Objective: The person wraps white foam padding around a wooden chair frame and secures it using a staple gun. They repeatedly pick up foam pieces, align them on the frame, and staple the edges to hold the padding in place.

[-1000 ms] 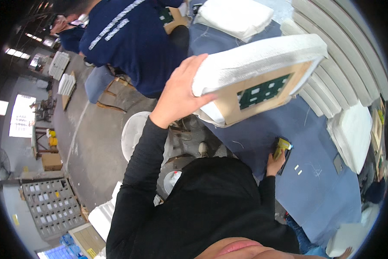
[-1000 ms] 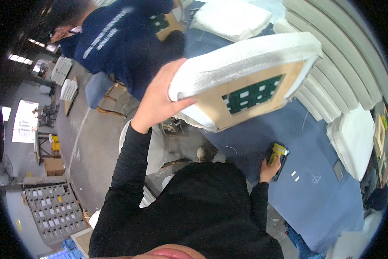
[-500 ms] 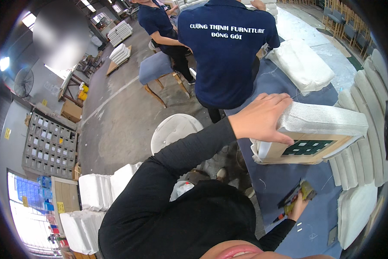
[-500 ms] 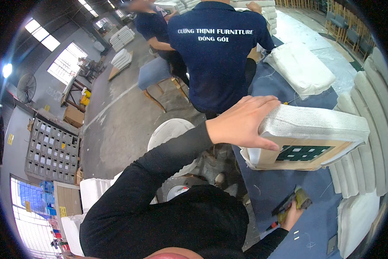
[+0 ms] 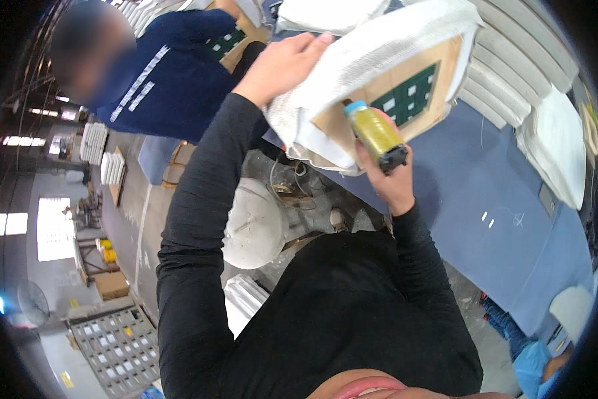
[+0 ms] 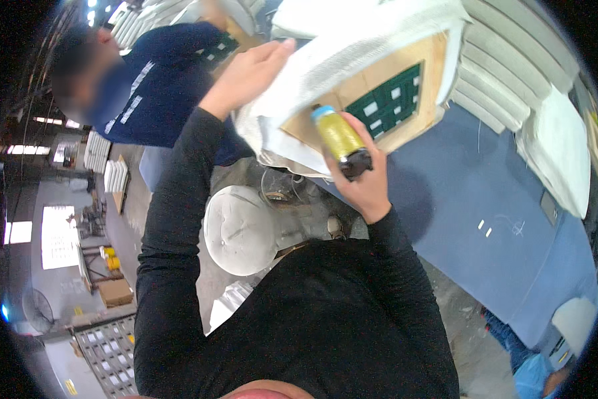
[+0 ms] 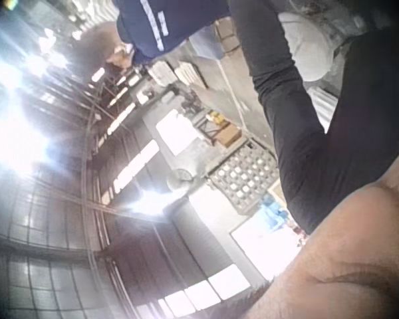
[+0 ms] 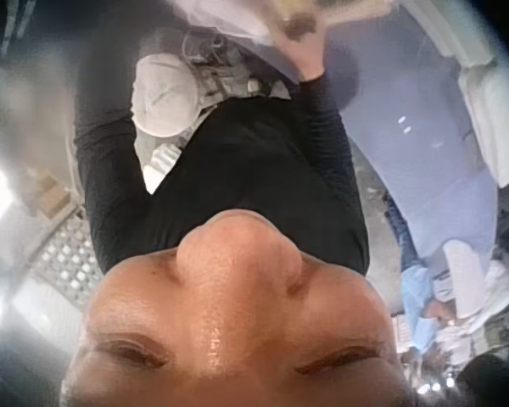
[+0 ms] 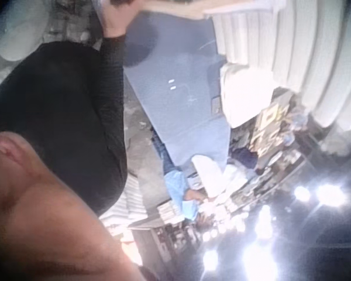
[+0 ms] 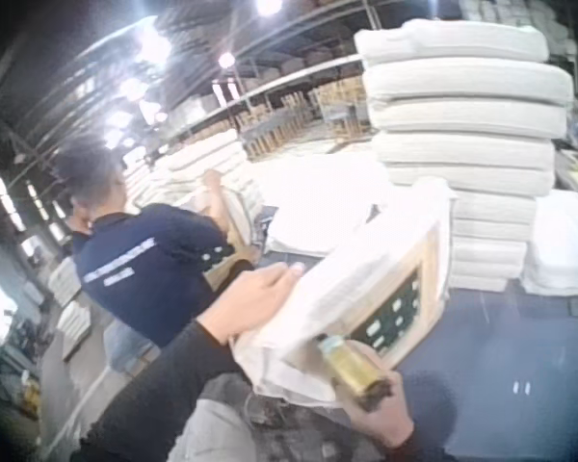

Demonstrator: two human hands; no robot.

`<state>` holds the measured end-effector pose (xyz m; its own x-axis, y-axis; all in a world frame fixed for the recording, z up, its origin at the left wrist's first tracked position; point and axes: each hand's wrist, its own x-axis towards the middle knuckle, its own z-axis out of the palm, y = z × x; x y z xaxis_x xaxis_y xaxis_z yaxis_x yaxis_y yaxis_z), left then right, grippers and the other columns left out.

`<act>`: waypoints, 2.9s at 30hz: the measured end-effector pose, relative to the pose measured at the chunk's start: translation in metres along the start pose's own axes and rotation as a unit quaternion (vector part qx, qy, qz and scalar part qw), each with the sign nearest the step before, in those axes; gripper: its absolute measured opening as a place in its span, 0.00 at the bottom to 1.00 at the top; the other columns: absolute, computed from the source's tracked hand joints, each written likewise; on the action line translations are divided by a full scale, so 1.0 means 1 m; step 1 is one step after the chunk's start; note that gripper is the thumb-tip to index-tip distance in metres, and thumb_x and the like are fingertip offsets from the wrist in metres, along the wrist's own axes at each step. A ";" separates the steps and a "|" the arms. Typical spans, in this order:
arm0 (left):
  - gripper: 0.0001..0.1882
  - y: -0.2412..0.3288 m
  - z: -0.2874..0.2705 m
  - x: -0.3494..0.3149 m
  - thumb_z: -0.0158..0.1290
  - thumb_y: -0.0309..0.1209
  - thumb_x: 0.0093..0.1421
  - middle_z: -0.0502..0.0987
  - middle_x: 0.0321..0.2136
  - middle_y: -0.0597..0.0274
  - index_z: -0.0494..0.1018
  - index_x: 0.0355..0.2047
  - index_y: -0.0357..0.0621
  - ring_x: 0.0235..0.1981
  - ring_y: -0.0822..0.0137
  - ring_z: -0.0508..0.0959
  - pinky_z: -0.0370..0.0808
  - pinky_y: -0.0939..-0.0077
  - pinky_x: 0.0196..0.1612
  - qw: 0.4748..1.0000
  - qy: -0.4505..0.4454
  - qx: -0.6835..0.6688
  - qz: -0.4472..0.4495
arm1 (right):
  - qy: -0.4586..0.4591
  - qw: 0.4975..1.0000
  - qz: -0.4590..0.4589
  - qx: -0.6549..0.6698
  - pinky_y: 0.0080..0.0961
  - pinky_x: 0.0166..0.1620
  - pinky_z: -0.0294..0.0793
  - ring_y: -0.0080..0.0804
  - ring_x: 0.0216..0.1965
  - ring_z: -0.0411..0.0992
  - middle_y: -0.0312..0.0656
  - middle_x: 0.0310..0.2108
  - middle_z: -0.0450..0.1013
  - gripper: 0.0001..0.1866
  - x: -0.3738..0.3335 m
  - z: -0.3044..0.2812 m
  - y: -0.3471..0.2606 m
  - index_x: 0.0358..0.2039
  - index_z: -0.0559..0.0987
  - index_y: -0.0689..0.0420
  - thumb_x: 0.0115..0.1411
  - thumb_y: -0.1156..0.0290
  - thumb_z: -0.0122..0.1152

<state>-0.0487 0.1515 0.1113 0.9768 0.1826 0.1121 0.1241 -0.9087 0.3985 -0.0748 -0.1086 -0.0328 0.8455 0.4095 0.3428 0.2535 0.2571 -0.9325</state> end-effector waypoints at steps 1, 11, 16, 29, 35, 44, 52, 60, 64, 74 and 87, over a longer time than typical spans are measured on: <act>0.39 -0.003 -0.002 0.004 0.40 0.65 0.79 0.86 0.51 0.36 0.83 0.59 0.43 0.55 0.37 0.85 0.81 0.51 0.59 1.000 -0.015 -0.020 -0.017 | -0.003 1.000 -0.010 -0.002 0.32 0.61 0.79 0.34 0.56 0.83 0.50 0.54 0.84 0.31 0.002 0.003 -0.002 0.68 0.77 0.60 0.64 0.75 0.73; 0.35 0.001 0.013 -0.029 0.36 0.54 0.83 0.73 0.70 0.38 0.52 0.83 0.57 0.65 0.33 0.78 0.76 0.48 0.67 0.996 -0.060 0.021 0.061 | 0.018 0.992 -0.049 -0.112 0.38 0.54 0.83 0.62 0.49 0.83 0.59 0.54 0.83 0.46 0.007 0.007 0.010 0.74 0.73 0.52 0.50 0.79 0.65; 0.34 0.011 0.008 -0.053 0.42 0.48 0.82 0.71 0.67 0.35 0.52 0.84 0.62 0.57 0.33 0.83 0.82 0.48 0.61 0.991 -0.066 0.063 0.092 | -0.010 0.996 0.017 -0.083 0.40 0.49 0.84 0.61 0.43 0.84 0.59 0.51 0.83 0.50 -0.003 0.011 0.004 0.76 0.71 0.49 0.48 0.79 0.69; 0.38 -0.001 -0.004 -0.075 0.58 0.43 0.75 0.69 0.68 0.35 0.57 0.82 0.77 0.52 0.36 0.86 0.87 0.52 0.55 0.979 -0.056 0.118 0.154 | -0.046 0.993 -0.076 -0.073 0.33 0.61 0.80 0.48 0.55 0.84 0.55 0.60 0.82 0.35 0.002 0.010 -0.027 0.67 0.79 0.61 0.57 0.79 0.73; 0.46 -0.002 -0.005 -0.080 0.64 0.37 0.69 0.69 0.68 0.34 0.55 0.82 0.79 0.53 0.35 0.86 0.87 0.52 0.56 0.979 -0.066 0.123 0.145 | -0.033 0.994 -0.094 -0.041 0.37 0.62 0.81 0.49 0.58 0.84 0.53 0.60 0.82 0.38 0.000 0.030 -0.026 0.69 0.78 0.59 0.56 0.75 0.75; 0.48 0.017 -0.017 -0.089 0.64 0.28 0.64 0.67 0.71 0.39 0.57 0.82 0.65 0.67 0.32 0.75 0.78 0.49 0.66 0.983 -0.082 0.116 0.117 | -0.035 0.993 -0.096 -0.058 0.41 0.57 0.82 0.54 0.54 0.83 0.56 0.56 0.82 0.43 -0.006 0.038 -0.030 0.71 0.77 0.54 0.52 0.67 0.81; 0.58 0.010 -0.016 -0.086 0.69 0.24 0.57 0.68 0.68 0.33 0.53 0.82 0.80 0.54 0.32 0.84 0.87 0.51 0.57 0.982 -0.068 0.121 0.128 | -0.059 0.995 -0.068 -0.037 0.41 0.57 0.82 0.56 0.53 0.83 0.55 0.54 0.83 0.44 -0.008 0.044 -0.032 0.71 0.77 0.54 0.51 0.69 0.79; 0.46 -0.037 -0.038 -0.069 0.67 0.36 0.67 0.70 0.73 0.43 0.59 0.82 0.53 0.63 0.50 0.82 0.79 0.62 0.67 0.963 -0.138 -0.146 0.178 | -0.042 0.993 -0.099 -0.050 0.39 0.56 0.82 0.56 0.50 0.84 0.55 0.52 0.83 0.46 -0.013 0.038 -0.024 0.72 0.77 0.51 0.47 0.72 0.74; 0.34 -0.050 -0.023 -0.071 0.40 0.55 0.84 0.80 0.65 0.45 0.64 0.78 0.48 0.66 0.54 0.80 0.75 0.61 0.68 0.980 -0.133 -0.137 -0.063 | -0.041 0.996 -0.050 -0.064 0.38 0.61 0.80 0.52 0.55 0.83 0.53 0.57 0.82 0.43 -0.020 0.034 -0.011 0.71 0.78 0.54 0.49 0.78 0.71; 0.22 -0.038 0.003 -0.102 0.51 0.37 0.79 0.84 0.59 0.54 0.76 0.68 0.40 0.59 0.67 0.81 0.76 0.69 0.63 0.963 0.046 -0.264 -0.017 | -0.134 0.968 0.189 0.099 0.27 0.40 0.73 0.24 0.36 0.76 0.46 0.46 0.83 0.32 -0.040 -0.005 -0.013 0.69 0.75 0.63 0.66 0.76 0.74; 0.21 0.089 0.003 -0.120 0.60 0.39 0.68 0.87 0.41 0.48 0.83 0.48 0.29 0.39 0.54 0.87 0.79 0.60 0.47 0.895 0.119 -0.405 0.145 | 0.034 0.918 0.044 0.392 0.55 0.84 0.41 0.58 0.85 0.41 0.59 0.85 0.43 0.45 0.068 -0.015 -0.105 0.85 0.55 0.37 0.73 0.34 0.50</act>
<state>-0.1541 0.0481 0.1308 0.8707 0.1460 0.4697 -0.3895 -0.3785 0.8396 -0.0373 -0.1210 0.0865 0.8807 0.4103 0.2368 -0.2110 0.7873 -0.5793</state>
